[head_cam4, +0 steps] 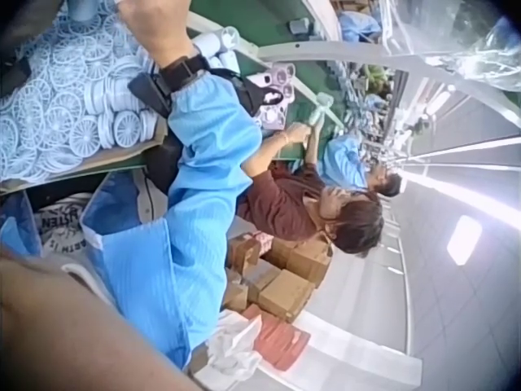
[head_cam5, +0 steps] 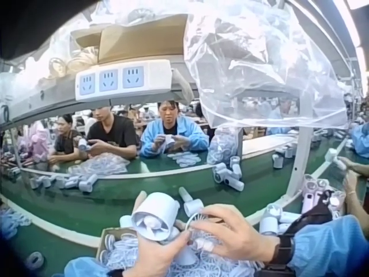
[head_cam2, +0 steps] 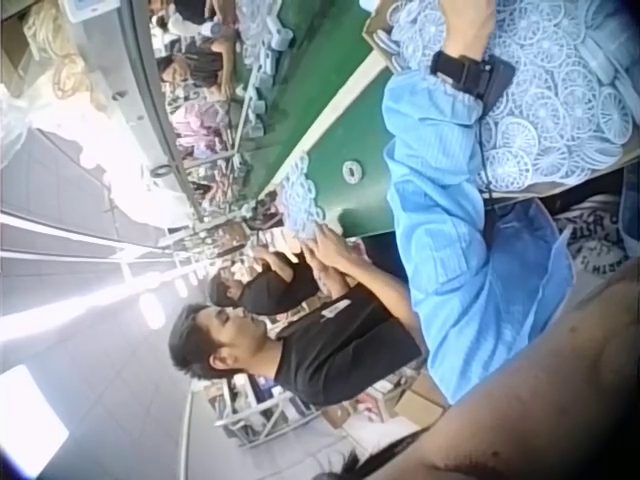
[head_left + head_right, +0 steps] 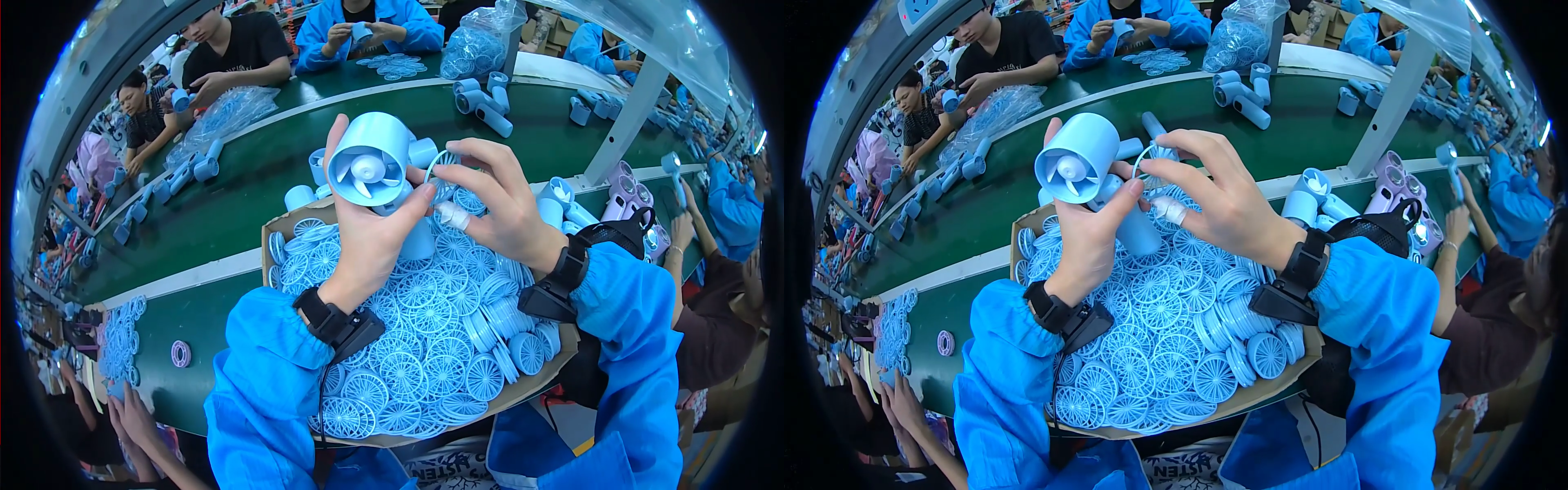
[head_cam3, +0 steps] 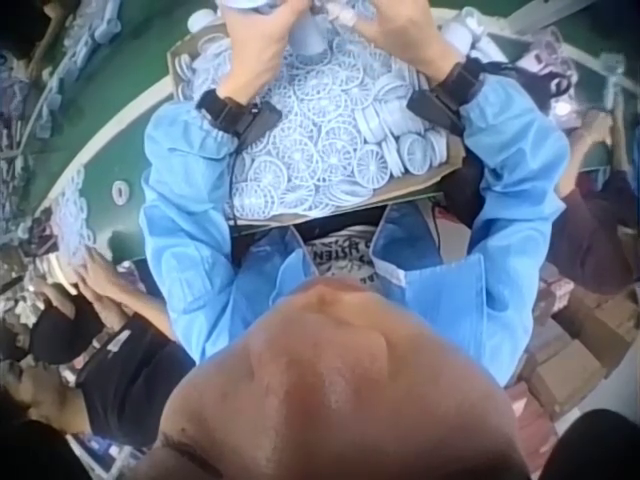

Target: The person picks up a fan body and a fan cover, presses the cover onto the body by hand, and places the assembled fan onto the table. This process is repeated with several more fan bodies and covers.

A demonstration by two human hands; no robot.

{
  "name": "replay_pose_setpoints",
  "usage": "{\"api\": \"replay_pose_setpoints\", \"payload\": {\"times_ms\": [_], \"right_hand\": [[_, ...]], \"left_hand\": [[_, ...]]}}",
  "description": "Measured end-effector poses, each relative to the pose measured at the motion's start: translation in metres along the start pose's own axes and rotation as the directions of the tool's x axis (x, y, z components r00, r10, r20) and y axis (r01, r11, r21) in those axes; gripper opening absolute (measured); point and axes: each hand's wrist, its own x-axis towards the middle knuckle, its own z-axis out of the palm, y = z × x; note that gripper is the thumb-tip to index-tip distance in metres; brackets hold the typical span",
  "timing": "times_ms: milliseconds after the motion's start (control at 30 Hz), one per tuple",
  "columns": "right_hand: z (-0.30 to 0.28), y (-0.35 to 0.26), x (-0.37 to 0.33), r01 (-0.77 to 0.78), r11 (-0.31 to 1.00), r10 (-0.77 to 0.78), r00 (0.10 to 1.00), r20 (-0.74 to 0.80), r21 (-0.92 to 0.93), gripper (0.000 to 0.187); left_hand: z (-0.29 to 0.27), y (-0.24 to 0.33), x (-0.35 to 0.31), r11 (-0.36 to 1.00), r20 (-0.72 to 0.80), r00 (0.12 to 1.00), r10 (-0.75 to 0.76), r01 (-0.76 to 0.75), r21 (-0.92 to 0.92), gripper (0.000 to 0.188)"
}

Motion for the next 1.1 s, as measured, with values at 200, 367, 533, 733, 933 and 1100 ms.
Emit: {"api": "replay_pose_setpoints", "payload": {"times_ms": [200,367,533,733,933,1100], "right_hand": [[0.001,0.001,0.000,-0.018,0.997,0.020,0.999,-0.027,0.072,0.047],[0.001,0.002,-0.001,-0.030,0.994,0.033,0.999,-0.025,0.109,0.048],[-0.001,-0.001,0.002,-0.033,0.996,0.034,0.999,-0.014,0.086,0.048],[0.000,0.005,-0.004,-0.208,0.978,0.207,0.977,0.042,0.015,0.046],[0.002,0.001,-0.002,-0.220,0.972,0.217,0.975,0.038,0.088,0.046],[0.002,0.001,-0.002,-0.220,0.962,0.206,0.973,0.100,0.163,0.047]], "left_hand": [[0.001,0.000,-0.002,0.999,-0.008,0.999,0.032,-0.032,0.015,0.098],[0.000,-0.001,-0.001,0.999,-0.005,1.000,0.026,-0.026,0.026,0.099],[0.000,-0.002,0.000,0.998,0.012,0.999,0.040,-0.040,0.041,0.098],[-0.003,-0.009,0.005,0.948,0.015,0.949,-0.315,0.314,0.052,0.084],[-0.009,-0.010,0.006,0.915,0.004,0.922,-0.387,0.384,0.122,0.076],[-0.010,-0.011,0.009,0.915,-0.029,0.914,-0.404,0.404,-0.026,0.077]]}}
